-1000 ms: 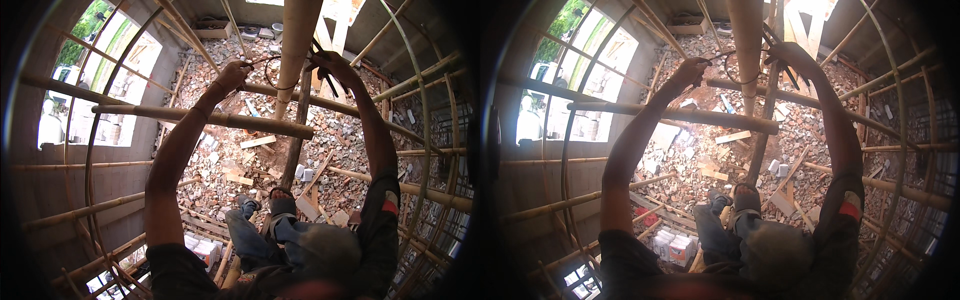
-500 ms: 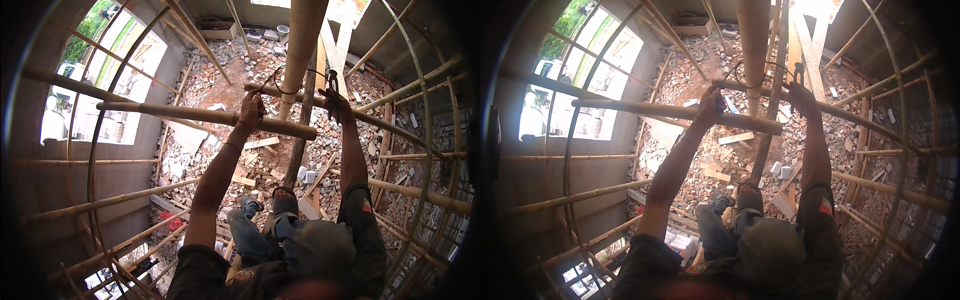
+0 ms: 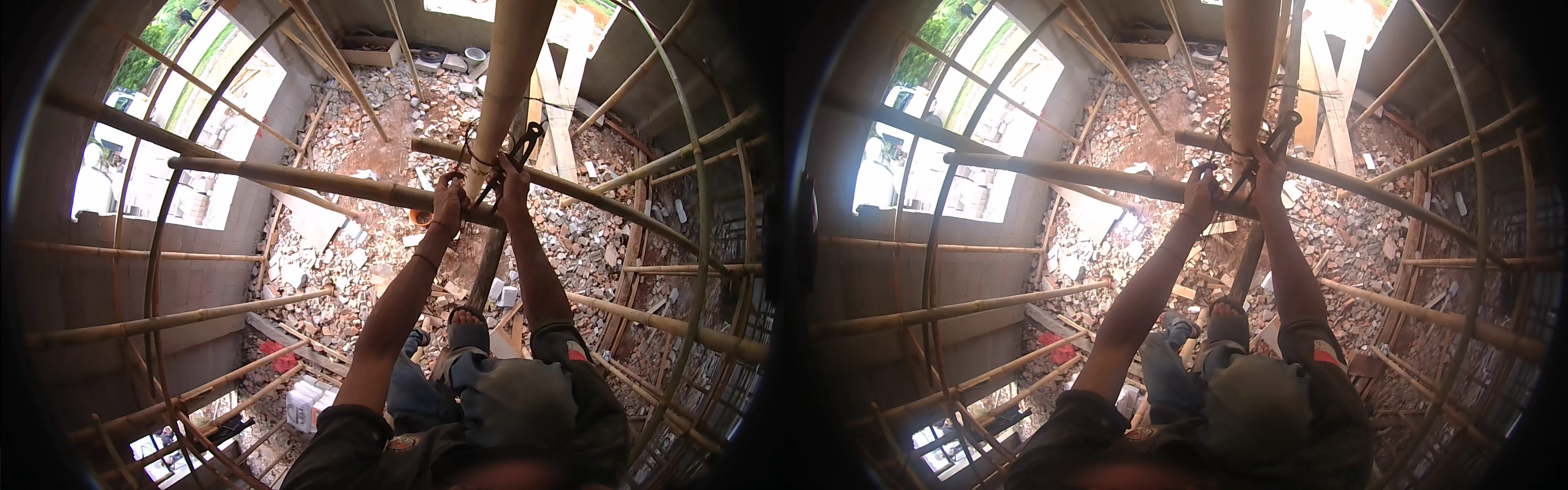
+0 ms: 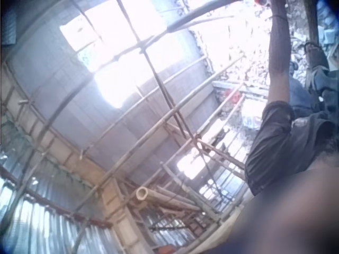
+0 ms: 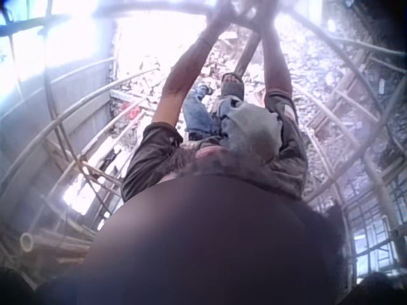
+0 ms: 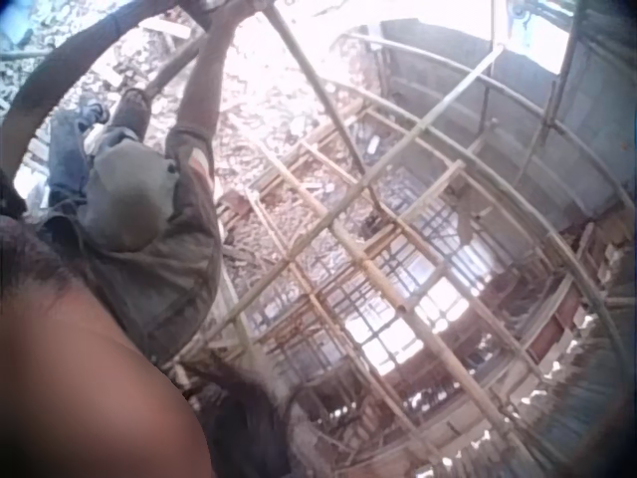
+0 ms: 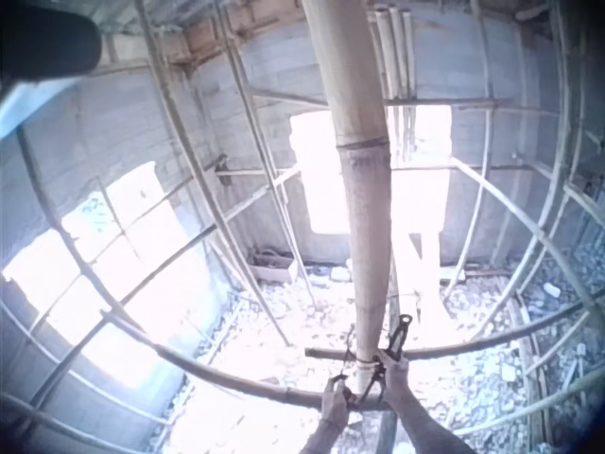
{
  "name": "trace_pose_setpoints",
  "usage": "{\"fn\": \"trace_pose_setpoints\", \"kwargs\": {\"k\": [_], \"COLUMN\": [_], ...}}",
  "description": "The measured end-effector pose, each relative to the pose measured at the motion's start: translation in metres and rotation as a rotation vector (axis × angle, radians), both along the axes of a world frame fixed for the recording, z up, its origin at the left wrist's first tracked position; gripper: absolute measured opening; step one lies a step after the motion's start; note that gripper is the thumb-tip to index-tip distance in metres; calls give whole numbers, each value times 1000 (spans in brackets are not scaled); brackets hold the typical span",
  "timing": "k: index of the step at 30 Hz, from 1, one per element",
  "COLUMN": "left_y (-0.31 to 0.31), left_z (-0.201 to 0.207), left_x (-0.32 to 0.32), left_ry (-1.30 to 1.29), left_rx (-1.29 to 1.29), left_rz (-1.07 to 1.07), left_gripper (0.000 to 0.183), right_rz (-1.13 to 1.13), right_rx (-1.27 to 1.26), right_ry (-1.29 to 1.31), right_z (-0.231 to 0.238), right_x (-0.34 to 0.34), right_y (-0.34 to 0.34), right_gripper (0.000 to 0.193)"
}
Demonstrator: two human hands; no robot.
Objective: The person secures bamboo poles to a vertical bamboo scaffold using a black strap and a metal ratchet tool. They wrap the strap around the pole, thread it through the ratchet, and tighten it repeatedly to fasten the pole in place.
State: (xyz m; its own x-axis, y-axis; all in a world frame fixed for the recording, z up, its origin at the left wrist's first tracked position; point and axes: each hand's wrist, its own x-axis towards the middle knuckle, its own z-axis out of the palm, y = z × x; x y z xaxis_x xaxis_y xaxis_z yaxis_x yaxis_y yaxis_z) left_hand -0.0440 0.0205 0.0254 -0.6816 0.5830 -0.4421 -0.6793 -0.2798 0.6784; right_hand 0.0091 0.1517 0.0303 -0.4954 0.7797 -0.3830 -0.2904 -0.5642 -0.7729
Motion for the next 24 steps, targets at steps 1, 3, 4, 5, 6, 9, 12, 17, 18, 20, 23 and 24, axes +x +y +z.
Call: {"fn": "trace_pose_setpoints", "kwargs": {"k": [1, 3, 4, 5, 6, 9, 12, 17, 18, 20, 23, 24], "left_y": [-3, -13, -16, -19, -16, 4, 29, 61, 65, 75, 92, 101], "left_z": [0, 1, 2, 4, 8, 25, 52, 100, 109, 124, 151, 162], "left_x": [-4, -23, -35, -50, -68, -111, -132, -136, -142, -156, -178, -183], "left_ry": [39, 85, 189, 348, 480, 1069, 1200, 1390, 1445, 1589, 1821, 1755], "left_rx": [-50, -123, -167, -271, -329, -588, -642, -866, -862, -848, -722, -676], "left_rz": [27, 40, 17, -37, -58, -48, -138, -36, -14, 73, 346, 358], "left_gripper": [16, 17, 19, 20, 21, 22, 21, 14, 13, 12, 8, 7], "right_rz": [37, 81, 199, 285, 345, 472, 267, 300, 321, 346, 306, 249], "right_rx": [44, 91, 161, 163, 135, 165, 306, 648, 696, 854, 934, 972], "right_ry": [-8, -91, -101, -140, -168, -124, -215, -344, -318, -404, -376, -397], "right_z": [9, 25, 34, 42, 49, 59, 54, 67, 73, 90, 116, 125], "right_x": [1, 17, 30, 41, 52, 80, 99, 123, 127, 132, 126, 124], "right_y": [-1, -1, 5, 10, 19, 49, 70, 103, 107, 118, 128, 131], "right_gripper": [13, 15, 13, 14, 15, 17, 19, 21, 19, 19, 18, 19]}}
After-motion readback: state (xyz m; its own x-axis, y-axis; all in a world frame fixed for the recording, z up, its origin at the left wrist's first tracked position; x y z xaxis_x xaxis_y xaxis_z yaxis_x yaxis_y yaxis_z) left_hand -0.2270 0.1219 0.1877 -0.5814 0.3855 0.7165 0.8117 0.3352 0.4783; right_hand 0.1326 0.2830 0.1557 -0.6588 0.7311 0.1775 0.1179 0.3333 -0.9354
